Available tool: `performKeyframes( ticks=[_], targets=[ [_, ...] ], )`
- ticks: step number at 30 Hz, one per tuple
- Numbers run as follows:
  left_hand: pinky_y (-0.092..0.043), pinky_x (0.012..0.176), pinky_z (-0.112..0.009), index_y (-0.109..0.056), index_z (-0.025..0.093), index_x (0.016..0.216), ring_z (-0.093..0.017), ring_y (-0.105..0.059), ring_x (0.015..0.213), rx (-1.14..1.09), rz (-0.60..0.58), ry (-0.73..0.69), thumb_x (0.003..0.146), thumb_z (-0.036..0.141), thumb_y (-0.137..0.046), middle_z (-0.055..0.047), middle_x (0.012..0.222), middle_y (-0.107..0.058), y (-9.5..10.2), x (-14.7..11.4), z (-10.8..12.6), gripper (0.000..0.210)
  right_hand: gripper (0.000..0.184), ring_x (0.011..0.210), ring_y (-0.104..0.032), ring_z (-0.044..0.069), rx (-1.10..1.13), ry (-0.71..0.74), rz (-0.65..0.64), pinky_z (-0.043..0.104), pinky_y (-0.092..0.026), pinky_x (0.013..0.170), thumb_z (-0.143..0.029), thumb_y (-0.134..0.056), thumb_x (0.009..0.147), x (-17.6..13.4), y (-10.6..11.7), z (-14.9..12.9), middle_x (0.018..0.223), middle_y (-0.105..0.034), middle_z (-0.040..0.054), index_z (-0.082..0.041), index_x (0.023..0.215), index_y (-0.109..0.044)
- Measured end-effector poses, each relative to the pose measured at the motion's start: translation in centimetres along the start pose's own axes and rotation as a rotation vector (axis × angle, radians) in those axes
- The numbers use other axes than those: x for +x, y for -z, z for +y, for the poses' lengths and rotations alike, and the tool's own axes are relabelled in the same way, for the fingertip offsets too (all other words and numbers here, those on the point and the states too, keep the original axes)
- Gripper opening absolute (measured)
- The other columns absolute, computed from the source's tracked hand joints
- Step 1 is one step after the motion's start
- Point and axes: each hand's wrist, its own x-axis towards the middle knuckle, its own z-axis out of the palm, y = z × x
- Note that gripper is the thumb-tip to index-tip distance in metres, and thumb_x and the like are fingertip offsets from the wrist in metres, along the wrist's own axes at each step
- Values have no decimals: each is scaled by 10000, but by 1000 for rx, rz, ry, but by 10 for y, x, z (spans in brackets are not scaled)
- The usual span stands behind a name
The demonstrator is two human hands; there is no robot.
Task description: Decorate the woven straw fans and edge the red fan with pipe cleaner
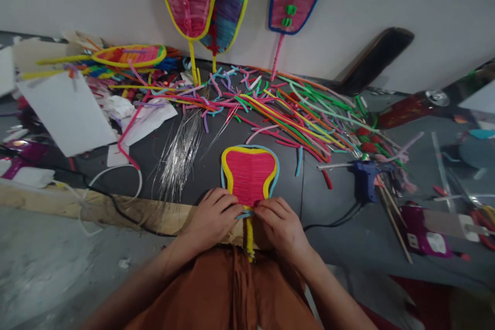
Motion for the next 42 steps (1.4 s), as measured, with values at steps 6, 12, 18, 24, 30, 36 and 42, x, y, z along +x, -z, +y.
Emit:
performKeyframes(
  ticks=[6,12,18,24,30,36,42],
  targets=[
    [-383,806,-364,-650,219,954,-198,-500,913,-36,61,37,858,288,-557,-27,900,-638,0,2,4,150,253,886,-528,189,-8,7,-3,328,-494,807,-55,-459,871,2,2,-2,969,-648,88,-154,1017,-640],
    [-380,780,-339,-672,206,902,-179,-507,862,-62,150,56,852,216,-560,-28,844,-644,-8,4,4,123,222,879,-545,189,-22,-8,-16,325,-489,789,-79,-504,861,2,4,1,985,-648,80,-169,1004,-648],
    [-373,781,-331,-687,226,866,-180,-494,878,-149,143,100,836,166,-566,-23,846,-630,-7,4,2,139,234,871,-555,194,-47,-2,0,335,-494,775,-68,-489,852,4,7,4,997,-637,99,-165,974,-663],
    [-358,783,-330,-693,248,881,-176,-478,874,-190,115,103,868,185,-526,-13,840,-628,-10,3,-2,179,241,876,-570,190,-10,-24,2,332,-512,773,-63,-479,856,3,7,4,1002,-646,88,-180,967,-658],
    [-366,769,-319,-692,238,883,-178,-468,860,-156,145,73,866,151,-500,-20,824,-625,-9,4,-2,212,186,899,-618,165,36,-232,143,301,-534,812,-130,-504,875,-2,22,18,946,-659,70,-202,990,-630],
    [-380,801,-317,-689,240,919,-183,-469,893,-123,159,55,862,143,-507,-25,850,-624,-12,2,-3,214,242,925,-630,180,-56,-299,179,323,-544,812,-188,-477,895,-4,24,20,1004,-658,89,-204,1096,-611],
    [-394,786,-312,-689,222,907,-185,-472,880,-95,196,37,854,145,-515,-33,846,-622,-12,2,-1,197,234,909,-619,209,-142,-153,149,385,-525,821,-173,-494,894,1,9,19,999,-675,99,-183,1085,-629]
  ],
)
